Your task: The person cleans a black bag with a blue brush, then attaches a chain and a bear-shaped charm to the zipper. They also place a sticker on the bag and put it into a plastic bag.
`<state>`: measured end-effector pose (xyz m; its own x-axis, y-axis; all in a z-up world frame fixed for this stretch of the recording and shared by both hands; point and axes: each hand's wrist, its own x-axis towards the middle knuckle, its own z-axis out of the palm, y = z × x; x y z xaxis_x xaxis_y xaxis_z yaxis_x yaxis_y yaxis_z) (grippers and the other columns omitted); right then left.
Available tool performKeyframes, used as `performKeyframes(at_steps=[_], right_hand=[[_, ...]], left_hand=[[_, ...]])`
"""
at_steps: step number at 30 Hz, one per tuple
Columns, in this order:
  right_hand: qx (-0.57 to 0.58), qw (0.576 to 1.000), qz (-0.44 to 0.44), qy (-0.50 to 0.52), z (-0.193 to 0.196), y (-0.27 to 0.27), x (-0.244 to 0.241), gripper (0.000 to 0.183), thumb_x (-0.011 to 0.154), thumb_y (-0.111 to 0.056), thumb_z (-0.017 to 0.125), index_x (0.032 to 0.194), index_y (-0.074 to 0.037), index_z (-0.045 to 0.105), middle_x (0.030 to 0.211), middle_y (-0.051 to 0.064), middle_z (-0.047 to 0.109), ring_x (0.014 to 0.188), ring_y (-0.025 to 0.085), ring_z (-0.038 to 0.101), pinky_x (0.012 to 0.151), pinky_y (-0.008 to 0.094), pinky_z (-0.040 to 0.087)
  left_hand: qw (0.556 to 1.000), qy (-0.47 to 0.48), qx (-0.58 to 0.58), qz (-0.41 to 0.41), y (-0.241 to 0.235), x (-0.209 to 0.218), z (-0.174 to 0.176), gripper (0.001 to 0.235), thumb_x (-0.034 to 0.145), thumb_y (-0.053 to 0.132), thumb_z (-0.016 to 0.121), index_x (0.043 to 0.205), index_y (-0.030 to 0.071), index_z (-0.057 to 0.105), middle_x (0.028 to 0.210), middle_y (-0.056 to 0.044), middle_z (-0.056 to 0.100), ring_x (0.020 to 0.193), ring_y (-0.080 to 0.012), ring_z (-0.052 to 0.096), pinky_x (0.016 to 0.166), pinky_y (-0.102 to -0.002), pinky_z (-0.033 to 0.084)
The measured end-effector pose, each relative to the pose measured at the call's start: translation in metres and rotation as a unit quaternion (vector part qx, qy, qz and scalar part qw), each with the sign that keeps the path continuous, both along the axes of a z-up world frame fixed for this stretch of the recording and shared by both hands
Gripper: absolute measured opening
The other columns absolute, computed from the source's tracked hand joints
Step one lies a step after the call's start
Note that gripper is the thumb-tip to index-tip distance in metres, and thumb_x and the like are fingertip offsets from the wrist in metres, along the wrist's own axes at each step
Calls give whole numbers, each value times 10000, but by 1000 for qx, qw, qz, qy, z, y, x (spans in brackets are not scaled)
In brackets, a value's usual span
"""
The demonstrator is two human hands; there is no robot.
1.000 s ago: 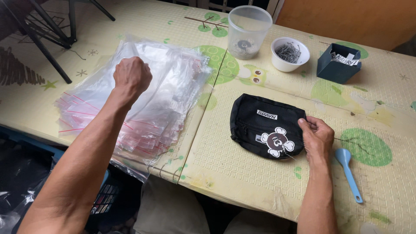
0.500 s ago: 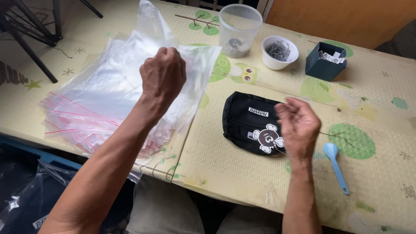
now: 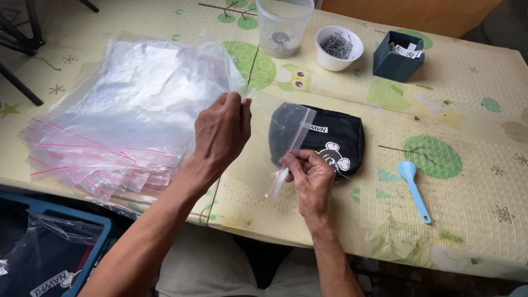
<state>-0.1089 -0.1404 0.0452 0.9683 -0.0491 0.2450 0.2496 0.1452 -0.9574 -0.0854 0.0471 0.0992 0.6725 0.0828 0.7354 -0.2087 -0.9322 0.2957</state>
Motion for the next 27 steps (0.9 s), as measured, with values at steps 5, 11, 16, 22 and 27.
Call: performKeyframes(at_steps=[5, 11, 16, 22, 27], right_hand=[[-172, 955, -109, -217, 13, -12, -2, 45, 944, -62, 756, 957, -25, 777, 854, 128, 680, 729, 169, 625, 647, 280, 514], [-51, 987, 23, -151, 8, -12, -2, 174, 974, 8, 622, 1113, 53, 716, 1042, 236, 754, 909, 239, 743, 755, 342, 656], [93, 986, 137, 25, -3, -7, -15, 214, 970, -144, 635, 1012, 33, 749, 1092, 205, 764, 958, 267, 758, 789, 386, 684], [16, 984, 113, 138, -20, 7, -16, 311, 848, -10, 761, 1067, -36, 541, 982, 187, 731, 723, 237, 757, 553, 304, 628], [-19, 982, 56, 179, -29, 12, -9, 440, 831, 43, 743, 1089, -30, 394, 723, 224, 694, 504, 274, 697, 470, 341, 593]], left_hand=[[924, -137, -280, -223, -17, -46, 21, 129, 1030, 15, 602, 909, -15, 569, 903, -180, 610, 806, -322, 716, 684, -358, 598], [714, -57, -647, -263, -30, -104, -11, 187, 1049, 179, 474, 1152, 42, 549, 1308, -216, 642, 1230, -334, 668, 970, -405, 592], [420, 72, -903, -58, -38, -128, 16, 783, 866, 604, 306, 1397, 44, 438, 1488, -318, 550, 1362, -446, 548, 1084, -579, 439], [626, 93, -774, -27, -35, -132, -58, 379, 820, -18, 773, 1083, 52, 510, 855, -165, 636, 726, -343, 746, 626, -391, 627], [760, 180, -624, 29, -38, -144, -41, 1286, 690, 125, 831, 1627, 157, -50, 1438, -170, 465, 1069, -249, 689, 836, -343, 577]])
